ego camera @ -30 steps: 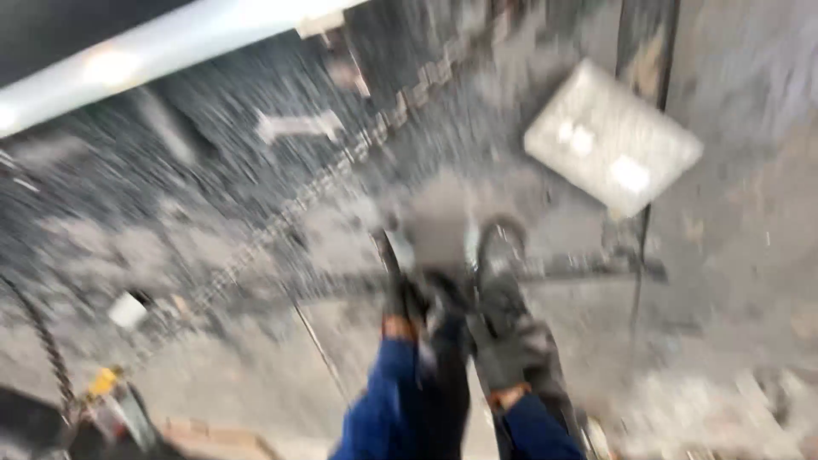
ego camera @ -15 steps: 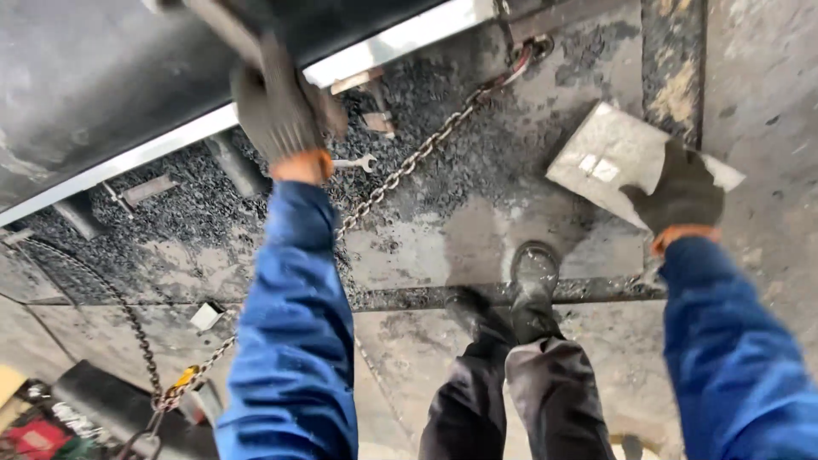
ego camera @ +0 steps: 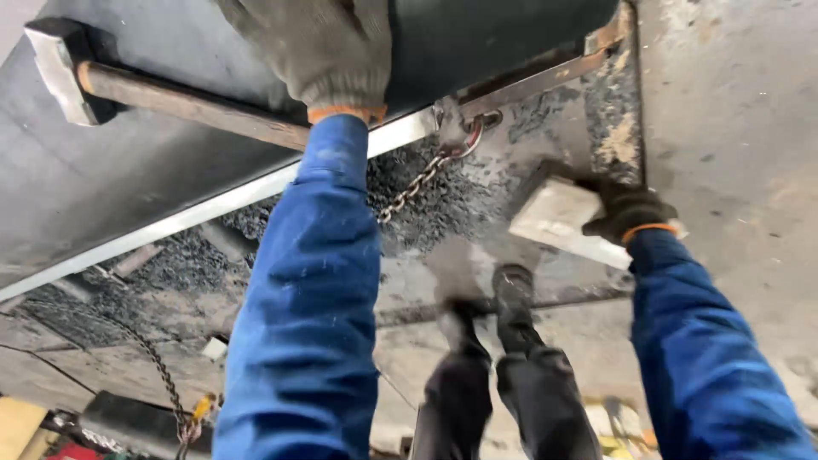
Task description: The person carries a metal drill bit across the workshop, fits it into a grinding machine, and sharpens its tip against the spinning wheel, with sparks visible, repositioning the bit repeatedly by hand. They then walk away holding the sharpened bit.
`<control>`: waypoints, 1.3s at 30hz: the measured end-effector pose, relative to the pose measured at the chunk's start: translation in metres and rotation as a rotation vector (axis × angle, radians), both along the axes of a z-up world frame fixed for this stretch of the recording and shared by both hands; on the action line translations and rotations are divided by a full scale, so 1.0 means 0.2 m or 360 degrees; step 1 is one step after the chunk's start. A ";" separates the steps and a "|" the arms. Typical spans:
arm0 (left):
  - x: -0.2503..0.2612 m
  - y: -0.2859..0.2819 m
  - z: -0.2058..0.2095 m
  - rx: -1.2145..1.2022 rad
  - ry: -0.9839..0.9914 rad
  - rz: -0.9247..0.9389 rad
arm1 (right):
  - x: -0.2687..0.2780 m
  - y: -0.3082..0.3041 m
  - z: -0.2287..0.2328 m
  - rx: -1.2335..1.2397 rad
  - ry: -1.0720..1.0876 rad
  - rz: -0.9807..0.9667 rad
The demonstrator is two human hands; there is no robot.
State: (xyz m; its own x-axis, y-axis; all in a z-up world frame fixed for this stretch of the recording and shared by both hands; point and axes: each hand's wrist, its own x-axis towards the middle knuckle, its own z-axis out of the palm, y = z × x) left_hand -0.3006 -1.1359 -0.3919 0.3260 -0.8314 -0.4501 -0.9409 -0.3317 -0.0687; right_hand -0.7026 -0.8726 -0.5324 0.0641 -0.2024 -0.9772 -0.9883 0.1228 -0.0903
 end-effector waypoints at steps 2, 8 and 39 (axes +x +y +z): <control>-0.03 0.04 0.14 -0.0276 -0.0039 -0.0022 | 0.02 0.05 0.14 -0.0238 -0.0131 0.0195; 0.02 -0.06 0.13 -0.0809 0.0155 -0.0227 | 0.05 -0.55 0.93 -0.0217 0.0159 0.0292; -0.66 -0.03 0.36 -0.0688 0.0304 0.0656 | -0.38 -1.27 1.39 -0.0205 -0.0402 0.0114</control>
